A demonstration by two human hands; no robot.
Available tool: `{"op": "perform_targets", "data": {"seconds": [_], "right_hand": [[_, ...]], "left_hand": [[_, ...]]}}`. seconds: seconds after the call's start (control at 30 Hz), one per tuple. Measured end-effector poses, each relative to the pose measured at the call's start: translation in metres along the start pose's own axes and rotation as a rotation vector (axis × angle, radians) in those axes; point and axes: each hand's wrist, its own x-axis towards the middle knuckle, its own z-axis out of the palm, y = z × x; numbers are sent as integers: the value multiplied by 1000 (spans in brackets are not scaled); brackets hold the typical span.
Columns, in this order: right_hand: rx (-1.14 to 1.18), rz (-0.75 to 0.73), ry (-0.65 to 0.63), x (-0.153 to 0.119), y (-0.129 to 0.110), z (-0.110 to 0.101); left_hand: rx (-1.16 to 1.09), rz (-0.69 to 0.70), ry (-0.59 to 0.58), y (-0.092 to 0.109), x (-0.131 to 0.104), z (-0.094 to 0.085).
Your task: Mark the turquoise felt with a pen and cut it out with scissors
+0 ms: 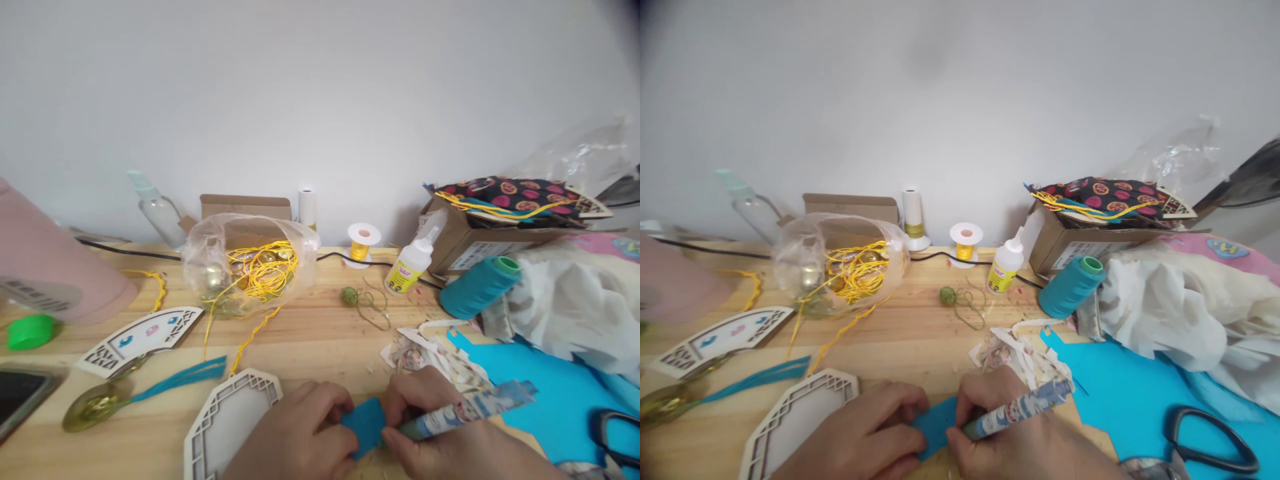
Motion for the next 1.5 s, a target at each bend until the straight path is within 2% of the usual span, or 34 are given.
{"op": "perform_targets", "data": {"seconds": [0.1, 0.27, 0.33, 0.5, 0.67, 1.07, 1.5], "right_hand": [[14, 5, 16, 1, 3, -2], [47, 23, 172, 2, 13, -9], [71, 31, 193, 2, 16, -11], [95, -28, 106, 4, 13, -9], [98, -55, 103, 5, 12, -7], [57, -34, 131, 6, 12, -7], [76, -64, 80, 2, 15, -5]], "left_hand": [[-6, 6, 12, 0, 0, 0], [23, 31, 43, -1, 2, 2], [23, 30, 37, -2, 2, 2], [51, 56, 69, -4, 1, 3], [88, 144, 123, -6, 2, 6], [85, 104, 91, -5, 3, 4], [86, 123, 84, -7, 3, 5]]}}
